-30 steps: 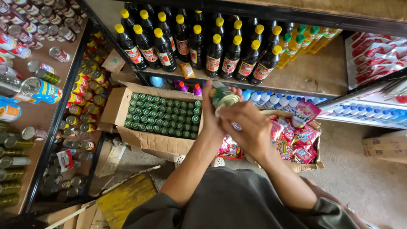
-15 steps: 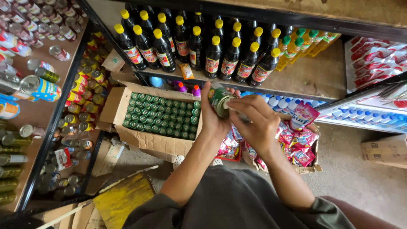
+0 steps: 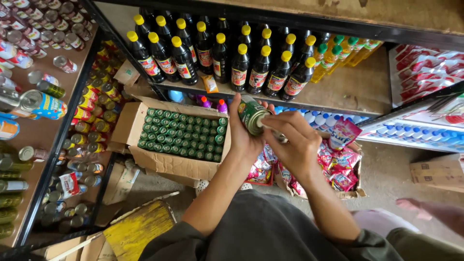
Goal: Cleaning and wiping individual cans of sardines with a cloth before or after shelving them in a grocery store.
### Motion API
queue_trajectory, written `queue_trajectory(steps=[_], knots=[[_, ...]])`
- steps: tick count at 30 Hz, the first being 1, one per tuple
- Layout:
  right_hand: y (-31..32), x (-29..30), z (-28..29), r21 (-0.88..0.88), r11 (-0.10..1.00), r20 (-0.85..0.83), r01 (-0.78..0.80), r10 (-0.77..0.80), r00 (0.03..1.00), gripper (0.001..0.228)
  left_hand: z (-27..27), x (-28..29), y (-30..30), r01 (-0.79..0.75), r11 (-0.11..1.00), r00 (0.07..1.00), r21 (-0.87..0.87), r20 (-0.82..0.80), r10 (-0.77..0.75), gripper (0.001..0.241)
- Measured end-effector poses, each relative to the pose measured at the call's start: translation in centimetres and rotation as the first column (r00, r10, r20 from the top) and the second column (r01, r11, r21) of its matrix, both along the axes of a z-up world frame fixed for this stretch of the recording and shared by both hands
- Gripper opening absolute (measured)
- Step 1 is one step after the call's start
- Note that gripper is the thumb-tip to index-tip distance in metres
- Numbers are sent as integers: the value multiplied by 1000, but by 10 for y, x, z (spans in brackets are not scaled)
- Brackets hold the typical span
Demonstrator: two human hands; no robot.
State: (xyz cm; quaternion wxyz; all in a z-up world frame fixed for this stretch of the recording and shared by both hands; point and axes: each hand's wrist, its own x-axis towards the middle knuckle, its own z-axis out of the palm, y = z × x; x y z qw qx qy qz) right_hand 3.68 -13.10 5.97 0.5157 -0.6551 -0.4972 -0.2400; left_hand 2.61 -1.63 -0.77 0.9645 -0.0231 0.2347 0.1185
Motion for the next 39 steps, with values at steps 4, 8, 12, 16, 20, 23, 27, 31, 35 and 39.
queue_trajectory(steps=[4,8,12,16,20,23,27,31,35,39], knots=[[6,-12,-2,-6,1000,-7,-8,8,1000,16,1,-4,2,25,999,1000,26,-1,-25,59],[5,-3,4,3,1000,14,14,-14,1000,15,-2,-1,4,-9,1000,1000,16,14,9,56],[12,-17,1,-5,997,-24,-76,75,997,19,-1,1,7,17,1000,999,13,46,-17,57],[8,-1,0,-56,998,-6,-14,13,1000,19,6,-4,15,-42,999,999,10,35,42,54],[13,-15,1,-19,1000,-6,-13,13,1000,15,-1,-6,2,4,1000,1000,-13,21,-3,57],[11,-9,-13,-46,997,-19,-55,55,998,16,-6,-5,14,-9,1000,1000,-15,9,9,57],[2,16,-11,-44,999,-3,-19,18,1000,14,-11,1,12,-3,1000,1000,12,7,3,53],[6,13,-11,17,998,-13,-55,55,998,14,-8,14,11,58,995,998,86,-8,-57,55],[-4,35,-22,-1,991,-76,-133,133,988,14,29,18,24,19,989,1000,146,14,-21,48],[-20,66,-27,-9,1000,-159,-26,24,987,20,54,26,38,-11,934,992,356,124,-35,42]])
